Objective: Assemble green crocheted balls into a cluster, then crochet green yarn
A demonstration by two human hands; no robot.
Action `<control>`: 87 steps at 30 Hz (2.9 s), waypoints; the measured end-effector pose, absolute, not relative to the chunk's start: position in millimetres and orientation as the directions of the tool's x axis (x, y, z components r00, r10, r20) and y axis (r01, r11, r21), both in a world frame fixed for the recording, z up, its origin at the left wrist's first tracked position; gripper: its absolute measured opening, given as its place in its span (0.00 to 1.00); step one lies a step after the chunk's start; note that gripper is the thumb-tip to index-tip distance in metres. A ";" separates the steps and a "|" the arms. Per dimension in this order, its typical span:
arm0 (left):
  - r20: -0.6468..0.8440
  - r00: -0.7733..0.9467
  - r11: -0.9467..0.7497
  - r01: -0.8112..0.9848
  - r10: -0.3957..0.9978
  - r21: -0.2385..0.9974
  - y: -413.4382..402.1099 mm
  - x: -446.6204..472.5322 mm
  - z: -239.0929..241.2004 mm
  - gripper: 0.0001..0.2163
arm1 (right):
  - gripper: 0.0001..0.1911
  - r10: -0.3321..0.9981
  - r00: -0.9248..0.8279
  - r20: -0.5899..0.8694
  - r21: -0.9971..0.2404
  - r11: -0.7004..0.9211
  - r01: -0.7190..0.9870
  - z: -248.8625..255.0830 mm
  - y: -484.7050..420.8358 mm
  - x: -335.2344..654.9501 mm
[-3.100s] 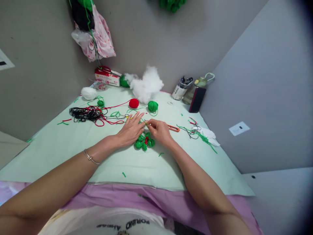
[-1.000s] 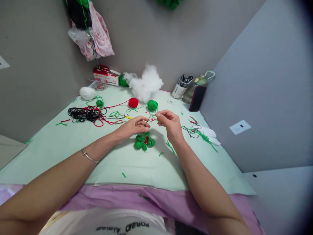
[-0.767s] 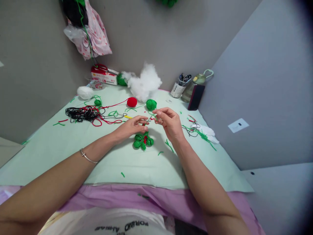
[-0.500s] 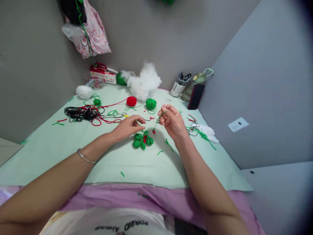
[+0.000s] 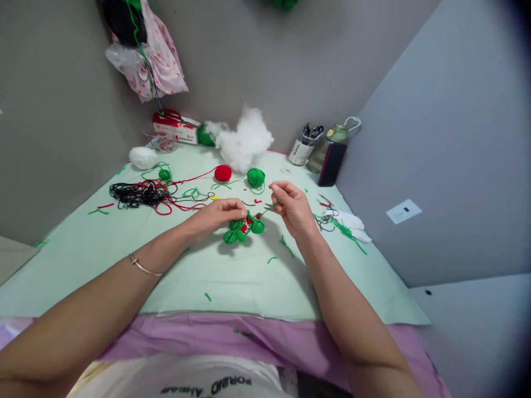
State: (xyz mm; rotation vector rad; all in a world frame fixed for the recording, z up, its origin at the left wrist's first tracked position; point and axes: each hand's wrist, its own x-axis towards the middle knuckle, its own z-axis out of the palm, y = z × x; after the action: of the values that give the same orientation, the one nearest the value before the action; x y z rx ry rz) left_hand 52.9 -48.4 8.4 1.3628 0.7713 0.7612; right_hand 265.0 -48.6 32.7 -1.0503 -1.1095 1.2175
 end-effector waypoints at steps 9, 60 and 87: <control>-0.039 0.469 0.181 -0.261 0.882 0.948 -42.6 49.5 6.3 0.10 | 0.16 0.990 -0.117 0.083 -0.996 0.080 -0.033 30.5 -55.2 259.8; -0.084 0.467 0.182 -0.169 0.881 0.969 -42.6 50.4 2.1 0.15 | 0.12 0.961 -0.130 0.244 -0.969 0.246 0.001 24.7 -62.7 247.1; -0.103 0.440 0.196 -0.172 0.892 0.965 -44.2 51.0 4.8 0.15 | 0.12 0.950 -0.084 0.300 -0.950 0.306 0.066 21.0 -65.2 240.6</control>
State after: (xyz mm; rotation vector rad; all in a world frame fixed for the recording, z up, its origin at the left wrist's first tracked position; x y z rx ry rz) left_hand 51.0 -44.2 4.8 1.1226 0.8047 0.8702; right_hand 240.6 -65.2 21.0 -0.9972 -1.4497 0.9899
